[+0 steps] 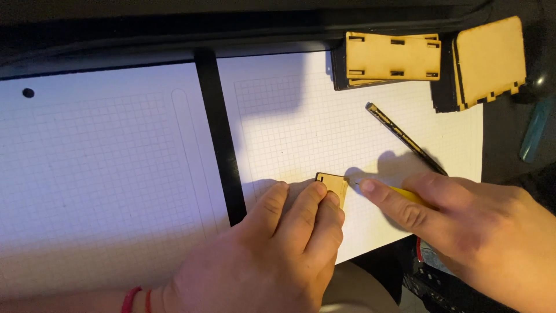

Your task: The person assembles small wooden pieces, then uses a yellow utility knife to carefully scrape and clean the edges of a rectangular wooden part on a white grid mat. They also use a pencil to mark the piece and briefly interact with a laser cutter machine.

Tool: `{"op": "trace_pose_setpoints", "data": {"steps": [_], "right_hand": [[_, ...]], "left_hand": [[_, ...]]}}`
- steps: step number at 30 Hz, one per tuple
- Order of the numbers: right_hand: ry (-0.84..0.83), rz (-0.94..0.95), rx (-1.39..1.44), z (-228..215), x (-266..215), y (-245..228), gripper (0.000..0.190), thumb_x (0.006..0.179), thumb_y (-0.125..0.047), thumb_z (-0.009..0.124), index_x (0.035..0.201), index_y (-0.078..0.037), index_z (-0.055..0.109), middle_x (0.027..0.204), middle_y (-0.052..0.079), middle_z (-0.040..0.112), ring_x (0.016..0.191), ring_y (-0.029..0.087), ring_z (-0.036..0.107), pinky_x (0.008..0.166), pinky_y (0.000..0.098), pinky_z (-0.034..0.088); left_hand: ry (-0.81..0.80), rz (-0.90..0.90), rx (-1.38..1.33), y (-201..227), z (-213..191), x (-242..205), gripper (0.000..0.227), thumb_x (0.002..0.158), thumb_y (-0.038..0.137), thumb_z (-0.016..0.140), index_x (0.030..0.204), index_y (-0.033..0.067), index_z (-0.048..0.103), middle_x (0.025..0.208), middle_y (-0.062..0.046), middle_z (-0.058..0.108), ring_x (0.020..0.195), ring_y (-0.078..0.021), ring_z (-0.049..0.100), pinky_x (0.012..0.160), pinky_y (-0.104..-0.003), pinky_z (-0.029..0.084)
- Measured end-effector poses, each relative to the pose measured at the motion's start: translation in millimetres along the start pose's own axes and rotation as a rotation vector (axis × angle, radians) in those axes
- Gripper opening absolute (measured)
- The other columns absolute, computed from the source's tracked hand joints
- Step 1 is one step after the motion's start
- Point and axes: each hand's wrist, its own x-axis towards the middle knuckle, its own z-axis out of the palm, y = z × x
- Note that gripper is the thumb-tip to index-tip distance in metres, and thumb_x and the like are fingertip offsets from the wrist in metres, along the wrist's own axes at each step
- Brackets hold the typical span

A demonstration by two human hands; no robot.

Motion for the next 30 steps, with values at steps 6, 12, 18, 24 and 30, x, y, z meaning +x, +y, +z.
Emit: {"op": "trace_pose_setpoints", "data": {"steps": [6,12,18,24,30], "right_hand": [[0.084,-0.028,-0.072,-8,7,-8,0.076,0.081,0.005,0.057,0.145,-0.036,0.051,0.102,-0.012,0.062,0.043,0.019,0.052,0.038,0.0382,0.045],[-0.053,-0.039,-0.107,-1,-3,3,0.082,0.076,-0.013,0.060,0.151,-0.041,0.040,0.093,-0.013,0.056,0.057,0.016,0.060,0.035,0.0376,0.050],[-0.059,0.053,-0.009,-2,-4,-1,0.083,0.074,-0.013,0.061,0.148,-0.044,0.041,0.107,-0.020,0.061,0.058,0.020,0.065,0.042,0.0408,0.058],[-0.088,0.039,0.111,0,-6,2,0.103,0.059,-0.004,0.066,0.152,-0.038,0.040,0.091,-0.014,0.058,0.063,0.013,0.063,0.043,0.0360,0.057],[0.019,0.111,0.197,7,-2,-9,0.082,0.071,0.004,0.061,0.142,-0.036,0.051,0.121,-0.008,0.065,0.058,0.023,0.064,0.040,0.0409,0.056]], "left_hand": [[-0.017,-0.032,0.005,1,-3,-1,0.029,0.098,0.014,0.052,0.117,0.0020,0.072,0.109,-0.012,0.068,0.101,-0.0246,0.064,0.084,-0.032,0.051],[0.029,-0.010,0.019,1,-2,0,0.022,0.097,0.008,0.058,0.112,0.0014,0.073,0.105,-0.014,0.067,0.094,-0.0245,0.063,0.076,-0.031,0.051],[0.015,0.002,0.018,2,-4,0,0.024,0.098,0.008,0.058,0.115,-0.0017,0.071,0.104,-0.015,0.067,0.093,-0.0269,0.063,0.070,-0.031,0.047],[0.024,0.023,0.012,5,-1,-2,0.024,0.095,0.009,0.058,0.112,0.0008,0.073,0.106,-0.016,0.068,0.098,-0.0287,0.065,0.069,-0.030,0.046],[-0.010,0.008,0.005,7,-1,-4,0.031,0.096,0.016,0.049,0.112,0.0053,0.074,0.112,-0.015,0.068,0.102,-0.0281,0.065,0.075,-0.032,0.046]]}}
